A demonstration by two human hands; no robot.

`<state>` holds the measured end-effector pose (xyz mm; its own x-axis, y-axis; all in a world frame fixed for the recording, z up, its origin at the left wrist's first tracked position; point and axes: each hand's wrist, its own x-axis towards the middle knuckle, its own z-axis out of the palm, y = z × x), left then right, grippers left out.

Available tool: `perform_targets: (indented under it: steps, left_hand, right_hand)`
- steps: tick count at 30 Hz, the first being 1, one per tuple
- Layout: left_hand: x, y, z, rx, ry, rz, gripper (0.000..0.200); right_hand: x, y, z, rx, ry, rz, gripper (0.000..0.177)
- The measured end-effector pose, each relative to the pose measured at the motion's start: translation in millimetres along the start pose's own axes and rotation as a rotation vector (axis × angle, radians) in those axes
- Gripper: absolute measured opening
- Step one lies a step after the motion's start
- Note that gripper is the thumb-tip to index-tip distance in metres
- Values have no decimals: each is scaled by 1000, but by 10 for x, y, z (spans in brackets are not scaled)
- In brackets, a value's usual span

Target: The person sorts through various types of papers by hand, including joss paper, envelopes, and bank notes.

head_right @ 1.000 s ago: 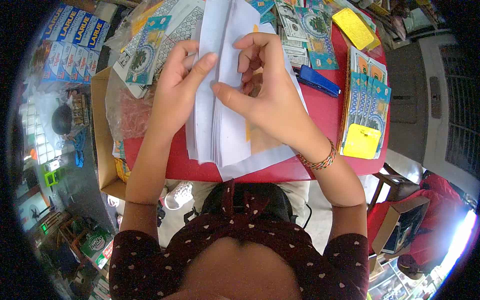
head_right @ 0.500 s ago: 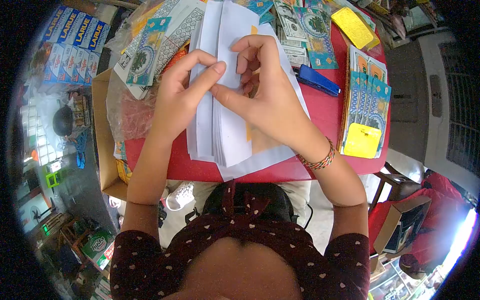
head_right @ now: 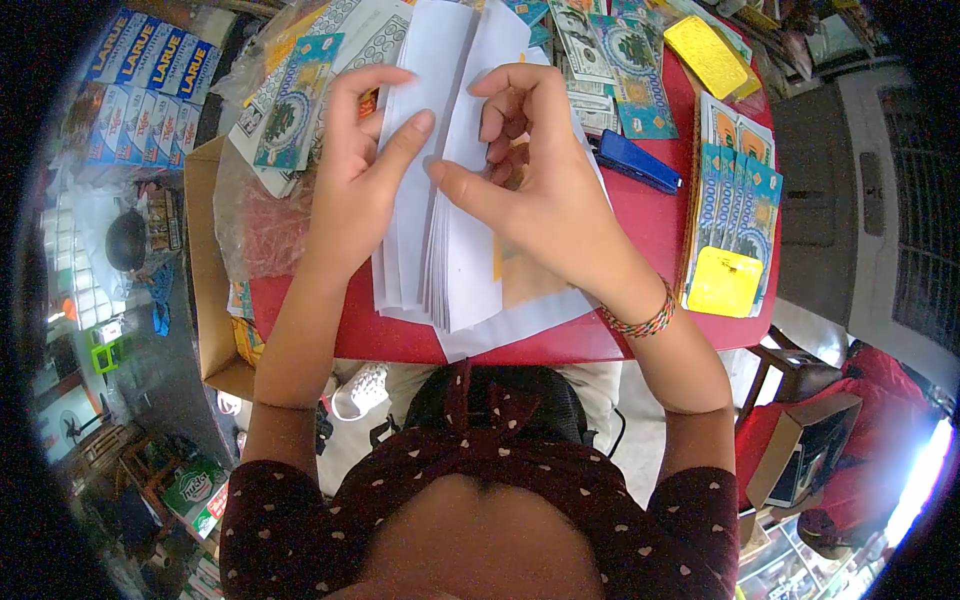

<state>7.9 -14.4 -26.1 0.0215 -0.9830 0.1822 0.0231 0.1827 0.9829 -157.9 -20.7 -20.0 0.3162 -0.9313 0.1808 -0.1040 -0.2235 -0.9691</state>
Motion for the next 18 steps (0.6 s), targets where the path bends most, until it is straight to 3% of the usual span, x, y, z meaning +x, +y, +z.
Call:
perform_targets:
  steps: [1,4,10,13,18]
  left_hand:
    - [12,5,-29,185,-52,59,22]
    - [-18,111,-21,159,-109,-49,19]
    - [-49,67,10,249,-108,-52,19]
    - [-57,103,-5,136,-118,-153,21]
    - [-10,39,-41,109,-83,-127,25]
  right_hand:
    - [-3,-2,3,2,-2,6,58]
    - [-9,-4,16,-18,-13,-5,58]
    - [-11,39,31,-81,-23,-69,58]
    - [-12,20,29,-83,-17,-42,58]
    - [11,-10,-42,3,25,8,57]
